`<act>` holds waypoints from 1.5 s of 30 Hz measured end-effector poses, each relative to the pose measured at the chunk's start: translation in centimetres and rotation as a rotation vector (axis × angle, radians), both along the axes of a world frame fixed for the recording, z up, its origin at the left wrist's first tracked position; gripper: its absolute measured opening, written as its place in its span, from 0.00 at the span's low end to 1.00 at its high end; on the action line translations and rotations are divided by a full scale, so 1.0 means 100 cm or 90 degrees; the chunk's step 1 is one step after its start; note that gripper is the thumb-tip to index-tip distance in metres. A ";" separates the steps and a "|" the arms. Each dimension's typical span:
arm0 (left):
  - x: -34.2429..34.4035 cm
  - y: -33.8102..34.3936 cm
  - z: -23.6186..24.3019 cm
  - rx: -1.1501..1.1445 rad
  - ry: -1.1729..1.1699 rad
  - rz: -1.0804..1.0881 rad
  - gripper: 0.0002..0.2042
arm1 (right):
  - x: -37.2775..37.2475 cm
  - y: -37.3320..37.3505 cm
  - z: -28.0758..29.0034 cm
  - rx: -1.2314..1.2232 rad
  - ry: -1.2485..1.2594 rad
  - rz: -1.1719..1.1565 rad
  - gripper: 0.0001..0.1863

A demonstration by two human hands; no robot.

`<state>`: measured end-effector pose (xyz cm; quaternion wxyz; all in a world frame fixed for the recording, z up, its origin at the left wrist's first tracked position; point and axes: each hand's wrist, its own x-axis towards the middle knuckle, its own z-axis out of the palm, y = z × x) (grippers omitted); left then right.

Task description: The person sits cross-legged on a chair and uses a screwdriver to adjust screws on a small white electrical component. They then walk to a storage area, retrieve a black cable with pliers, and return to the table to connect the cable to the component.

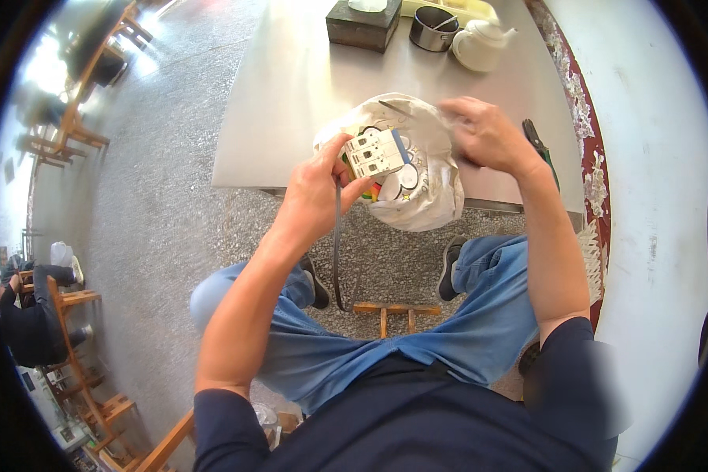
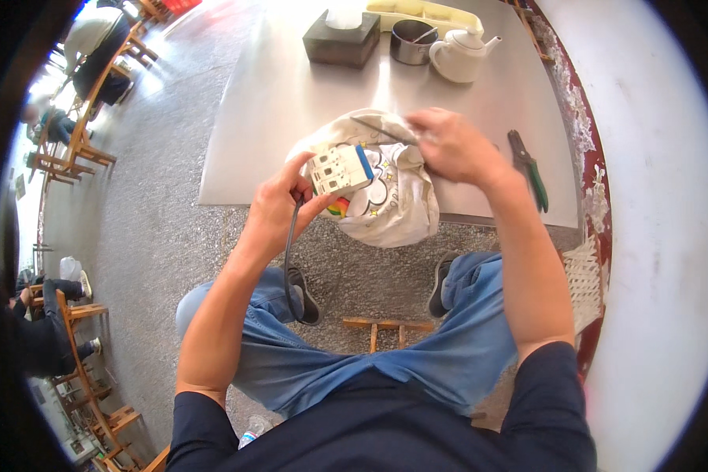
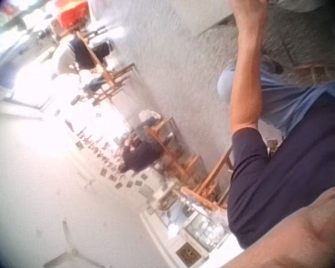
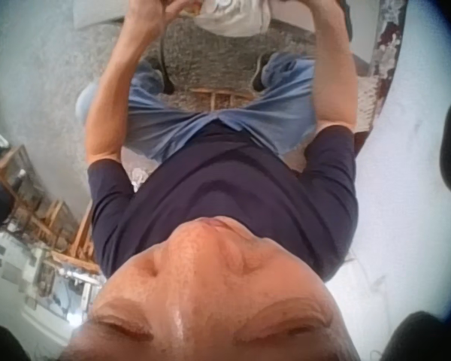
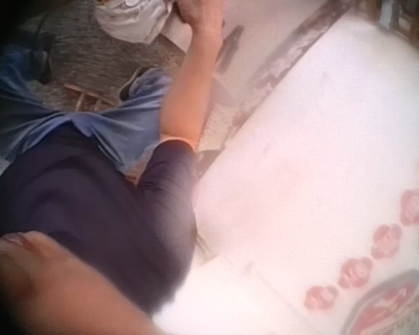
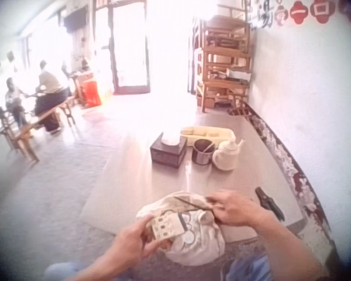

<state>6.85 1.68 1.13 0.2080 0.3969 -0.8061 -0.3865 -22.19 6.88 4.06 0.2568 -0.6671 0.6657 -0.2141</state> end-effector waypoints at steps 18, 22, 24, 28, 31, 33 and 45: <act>0.004 0.001 -0.003 -0.016 0.013 0.002 0.31 | -0.036 0.049 -0.040 -0.091 0.253 -0.030 0.14; 0.009 0.000 -0.003 -0.017 -0.001 -0.003 0.31 | -0.031 0.052 -0.047 -0.115 0.287 -0.031 0.13; 0.015 -0.002 -0.005 -0.022 -0.011 -0.007 0.31 | -0.035 0.054 -0.045 -0.135 0.273 -0.025 0.15; 0.028 -0.003 -0.015 -0.015 -0.021 0.020 0.32 | -0.048 0.061 -0.011 -0.018 -0.081 -0.234 0.20; 0.031 -0.003 -0.010 0.006 -0.038 0.028 0.33 | -0.053 0.074 0.010 -0.111 -0.371 -0.254 0.21; 0.037 -0.004 -0.019 0.002 -0.039 0.034 0.31 | -0.045 0.077 0.017 -0.179 -0.473 -0.209 0.20; 0.037 -0.003 -0.019 -0.020 -0.059 0.021 0.31 | 0.017 0.081 0.036 -0.209 -0.495 -0.080 0.19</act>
